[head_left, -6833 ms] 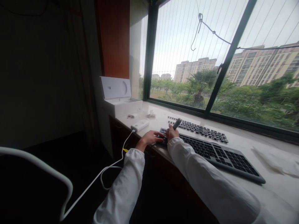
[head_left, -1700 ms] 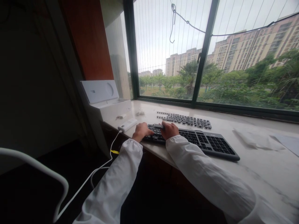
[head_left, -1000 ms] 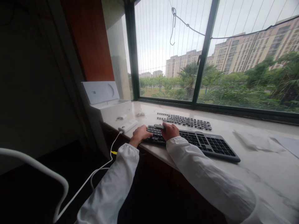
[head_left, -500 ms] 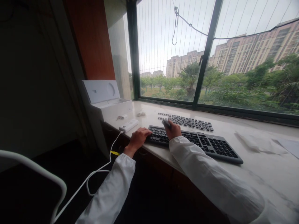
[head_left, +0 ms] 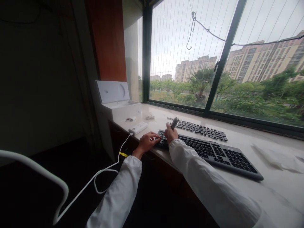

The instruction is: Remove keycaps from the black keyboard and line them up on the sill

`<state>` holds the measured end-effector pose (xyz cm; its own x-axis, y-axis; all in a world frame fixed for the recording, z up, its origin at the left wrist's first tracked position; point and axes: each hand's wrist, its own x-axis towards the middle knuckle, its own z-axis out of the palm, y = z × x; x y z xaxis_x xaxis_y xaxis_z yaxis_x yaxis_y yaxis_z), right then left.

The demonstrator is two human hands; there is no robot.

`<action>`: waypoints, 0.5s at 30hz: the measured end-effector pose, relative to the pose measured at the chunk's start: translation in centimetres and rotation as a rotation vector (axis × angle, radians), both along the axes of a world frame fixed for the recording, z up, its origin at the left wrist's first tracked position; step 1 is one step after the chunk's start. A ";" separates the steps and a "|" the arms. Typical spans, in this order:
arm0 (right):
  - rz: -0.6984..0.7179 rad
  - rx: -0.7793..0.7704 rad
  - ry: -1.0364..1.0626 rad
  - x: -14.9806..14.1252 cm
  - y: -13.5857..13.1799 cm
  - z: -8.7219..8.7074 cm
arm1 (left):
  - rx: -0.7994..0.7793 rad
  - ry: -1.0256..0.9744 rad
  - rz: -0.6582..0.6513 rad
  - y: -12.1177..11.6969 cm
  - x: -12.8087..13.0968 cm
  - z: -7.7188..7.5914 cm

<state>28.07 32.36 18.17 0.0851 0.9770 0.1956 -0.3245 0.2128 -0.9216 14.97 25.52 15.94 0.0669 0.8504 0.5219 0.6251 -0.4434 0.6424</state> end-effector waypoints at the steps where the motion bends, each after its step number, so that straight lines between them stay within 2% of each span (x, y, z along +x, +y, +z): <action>1: -0.024 -0.007 -0.019 -0.1 0.2 -0.2 | -0.020 0.015 0.017 0.0 0.0 0.1; 8: -0.099 0.002 -0.188 0.3 0.6 -0.9 | -0.149 0.035 0.041 0.3 0.0 1.0; 15: -0.114 0.000 -0.283 0.2 0.3 -0.7 | -0.168 0.002 0.000 0.7 -0.3 0.5</action>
<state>28.30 32.66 17.43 0.1363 0.9642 0.2274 -0.0285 0.2332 -0.9720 14.71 26.24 16.47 0.0677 0.9259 0.3718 0.6266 -0.3294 0.7063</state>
